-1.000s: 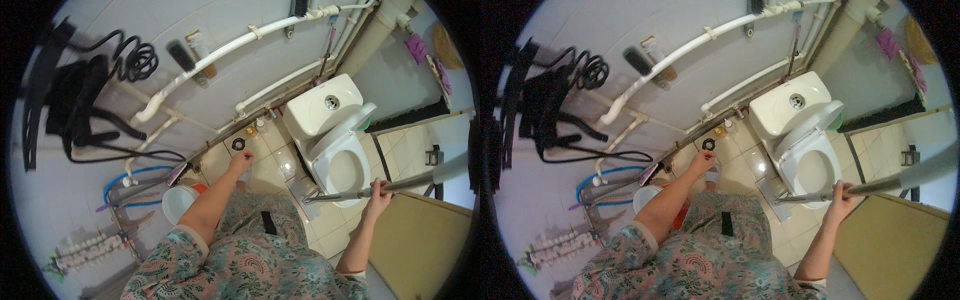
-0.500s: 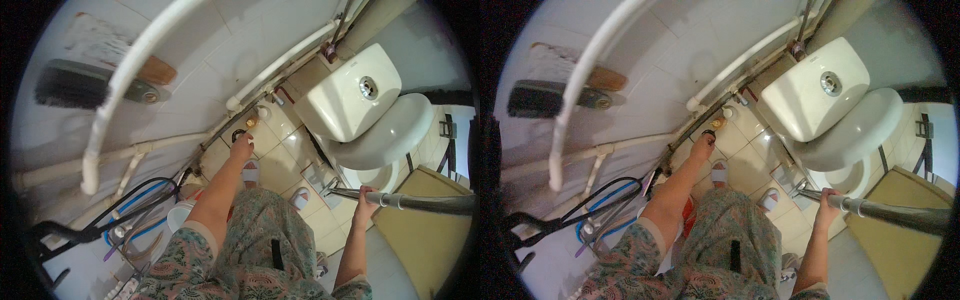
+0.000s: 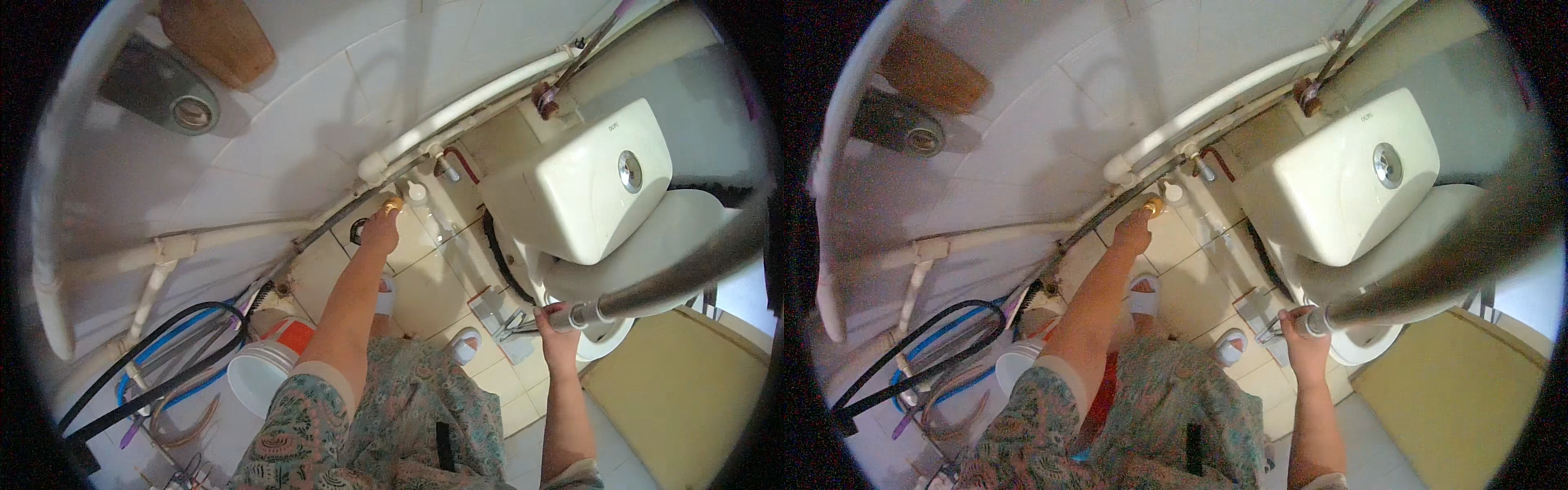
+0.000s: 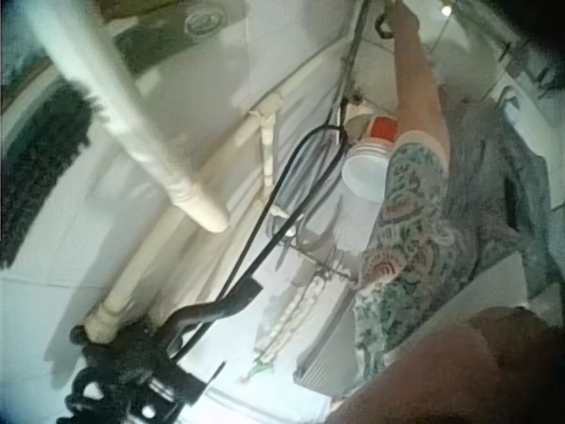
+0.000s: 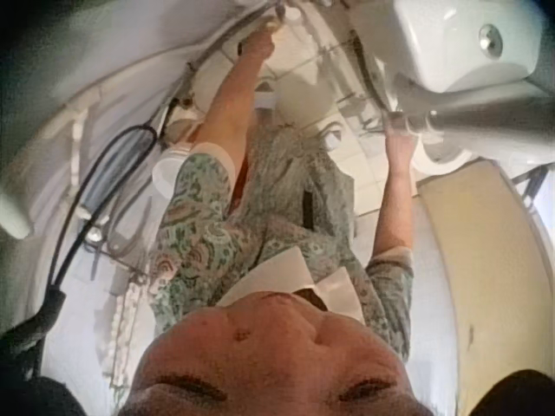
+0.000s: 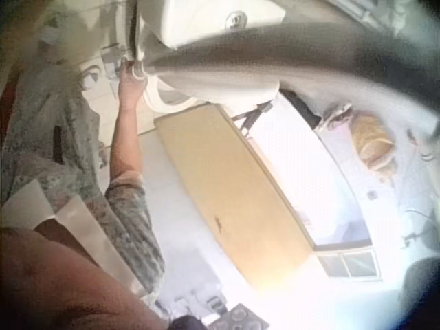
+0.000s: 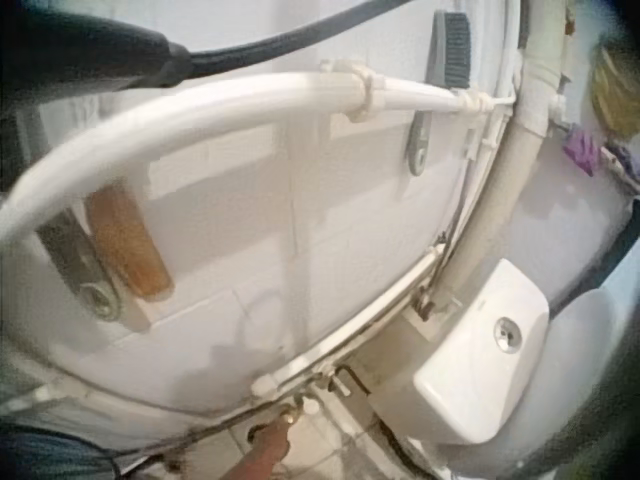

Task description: The person mops the tiled floor of a bathroom and adjacent hallway using a flat mop. They move the mop back and forth across the floor, navigating around a toilet and various buckets. The person briefly pauses to pick up a tissue from a wall-mounted dispenser and then resumes mopping before placing the mop against the wall.

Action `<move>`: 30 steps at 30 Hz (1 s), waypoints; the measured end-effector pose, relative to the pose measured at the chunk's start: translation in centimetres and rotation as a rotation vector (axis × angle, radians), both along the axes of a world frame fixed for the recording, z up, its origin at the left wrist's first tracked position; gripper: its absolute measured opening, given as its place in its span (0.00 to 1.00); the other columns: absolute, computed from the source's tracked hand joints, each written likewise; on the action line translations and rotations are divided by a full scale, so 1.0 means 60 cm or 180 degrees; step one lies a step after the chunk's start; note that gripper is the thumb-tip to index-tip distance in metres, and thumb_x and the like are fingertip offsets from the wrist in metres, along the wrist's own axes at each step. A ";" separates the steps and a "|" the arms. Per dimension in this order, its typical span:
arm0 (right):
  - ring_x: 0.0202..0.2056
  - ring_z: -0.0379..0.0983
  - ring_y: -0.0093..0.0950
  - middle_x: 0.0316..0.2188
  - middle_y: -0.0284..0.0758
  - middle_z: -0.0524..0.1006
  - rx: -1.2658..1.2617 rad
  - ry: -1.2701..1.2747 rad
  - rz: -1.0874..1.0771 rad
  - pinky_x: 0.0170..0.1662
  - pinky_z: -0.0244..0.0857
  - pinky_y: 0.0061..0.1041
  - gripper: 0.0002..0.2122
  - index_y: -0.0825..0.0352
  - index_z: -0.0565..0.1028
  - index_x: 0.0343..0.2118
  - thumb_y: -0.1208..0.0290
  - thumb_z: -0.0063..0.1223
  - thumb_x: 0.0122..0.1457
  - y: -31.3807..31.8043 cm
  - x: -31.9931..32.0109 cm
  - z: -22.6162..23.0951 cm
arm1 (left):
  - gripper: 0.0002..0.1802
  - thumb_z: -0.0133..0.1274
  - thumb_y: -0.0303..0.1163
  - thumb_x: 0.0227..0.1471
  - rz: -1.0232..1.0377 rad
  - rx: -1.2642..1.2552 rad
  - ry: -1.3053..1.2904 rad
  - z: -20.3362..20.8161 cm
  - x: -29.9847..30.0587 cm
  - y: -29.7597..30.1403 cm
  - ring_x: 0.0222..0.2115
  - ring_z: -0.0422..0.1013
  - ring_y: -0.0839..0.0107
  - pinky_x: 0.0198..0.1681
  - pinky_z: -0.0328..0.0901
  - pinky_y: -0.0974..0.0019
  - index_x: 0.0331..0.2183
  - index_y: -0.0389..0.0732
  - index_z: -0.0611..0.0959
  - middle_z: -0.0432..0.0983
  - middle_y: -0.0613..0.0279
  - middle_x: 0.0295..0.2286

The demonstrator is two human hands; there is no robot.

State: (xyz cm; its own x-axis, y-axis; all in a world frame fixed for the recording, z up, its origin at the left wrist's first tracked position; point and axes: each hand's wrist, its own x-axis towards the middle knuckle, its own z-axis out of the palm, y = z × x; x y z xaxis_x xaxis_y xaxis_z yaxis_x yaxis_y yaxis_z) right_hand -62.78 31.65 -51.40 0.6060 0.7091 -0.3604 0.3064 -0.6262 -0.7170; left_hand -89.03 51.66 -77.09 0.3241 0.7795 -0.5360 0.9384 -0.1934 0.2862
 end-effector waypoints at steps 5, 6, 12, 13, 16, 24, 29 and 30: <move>0.22 0.63 0.20 0.17 0.30 0.69 -0.0075 0.0011 -0.0123 0.29 0.60 0.21 0.09 0.68 0.69 0.20 0.70 0.58 0.46 0.038 0.007 -0.040 | 0.31 0.46 0.33 0.48 -0.0381 0.0016 0.0664 -0.034 0.001 0.022 0.55 0.49 0.57 0.57 0.43 0.49 0.54 0.47 0.57 0.52 0.53 0.53; 0.22 0.63 0.20 0.17 0.31 0.69 -0.0075 -0.0136 -0.0100 0.28 0.60 0.21 0.10 0.68 0.68 0.20 0.70 0.57 0.46 0.045 0.008 -0.043 | 0.33 0.48 0.35 0.47 -0.0329 0.0034 0.0610 -0.034 0.005 0.028 0.55 0.49 0.57 0.57 0.42 0.48 0.54 0.47 0.56 0.52 0.53 0.53; 0.23 0.62 0.19 0.18 0.28 0.67 -0.0113 -0.0224 -0.0233 0.28 0.59 0.20 0.09 0.66 0.67 0.22 0.72 0.57 0.46 0.053 0.012 -0.053 | 0.42 0.53 0.45 0.43 -0.0294 0.0090 0.0463 -0.086 -0.003 0.025 0.53 0.53 0.57 0.57 0.37 0.44 0.56 0.46 0.52 0.55 0.54 0.52; 0.23 0.62 0.20 0.18 0.29 0.67 -0.0155 -0.0367 -0.0083 0.29 0.59 0.21 0.09 0.67 0.67 0.22 0.72 0.57 0.46 0.054 0.016 -0.056 | 0.36 0.53 0.43 0.44 -0.0405 0.0593 0.0329 -0.117 -0.005 0.018 0.50 0.58 0.55 0.54 0.47 0.48 0.52 0.43 0.59 0.62 0.51 0.47; 0.24 0.63 0.21 0.19 0.29 0.68 -0.0034 -0.0474 -0.0047 0.30 0.59 0.21 0.09 0.67 0.67 0.22 0.72 0.57 0.46 0.057 0.012 -0.059 | 0.29 0.52 0.43 0.44 0.0583 0.0107 -0.0427 -0.164 0.006 0.021 0.42 0.66 0.56 0.45 0.61 0.53 0.46 0.40 0.65 0.70 0.49 0.38; 0.24 0.62 0.20 0.19 0.29 0.67 0.0066 -0.0272 -0.0190 0.30 0.59 0.21 0.09 0.67 0.66 0.22 0.74 0.57 0.47 0.053 0.017 -0.066 | 0.38 0.50 0.44 0.39 -0.0030 0.0620 0.0025 -0.021 0.067 0.088 0.26 0.73 0.59 0.31 0.67 0.57 0.53 0.48 0.60 0.75 0.57 0.23; 0.24 0.63 0.20 0.20 0.30 0.67 -0.0019 -0.0347 -0.0233 0.30 0.59 0.21 0.09 0.67 0.66 0.22 0.74 0.57 0.46 0.053 0.016 -0.067 | 0.37 0.52 0.41 0.36 -0.0701 0.0697 0.0138 -0.046 0.085 0.117 0.31 0.73 0.62 0.32 0.67 0.60 0.52 0.52 0.63 0.75 0.57 0.28; 0.24 0.63 0.21 0.19 0.30 0.67 -0.0028 -0.0331 -0.0233 0.30 0.59 0.21 0.09 0.67 0.67 0.22 0.74 0.57 0.46 0.054 0.017 -0.066 | 0.35 0.52 0.40 0.37 -0.0746 0.0602 0.0150 -0.059 0.089 0.122 0.32 0.73 0.62 0.33 0.67 0.60 0.50 0.50 0.65 0.75 0.57 0.29</move>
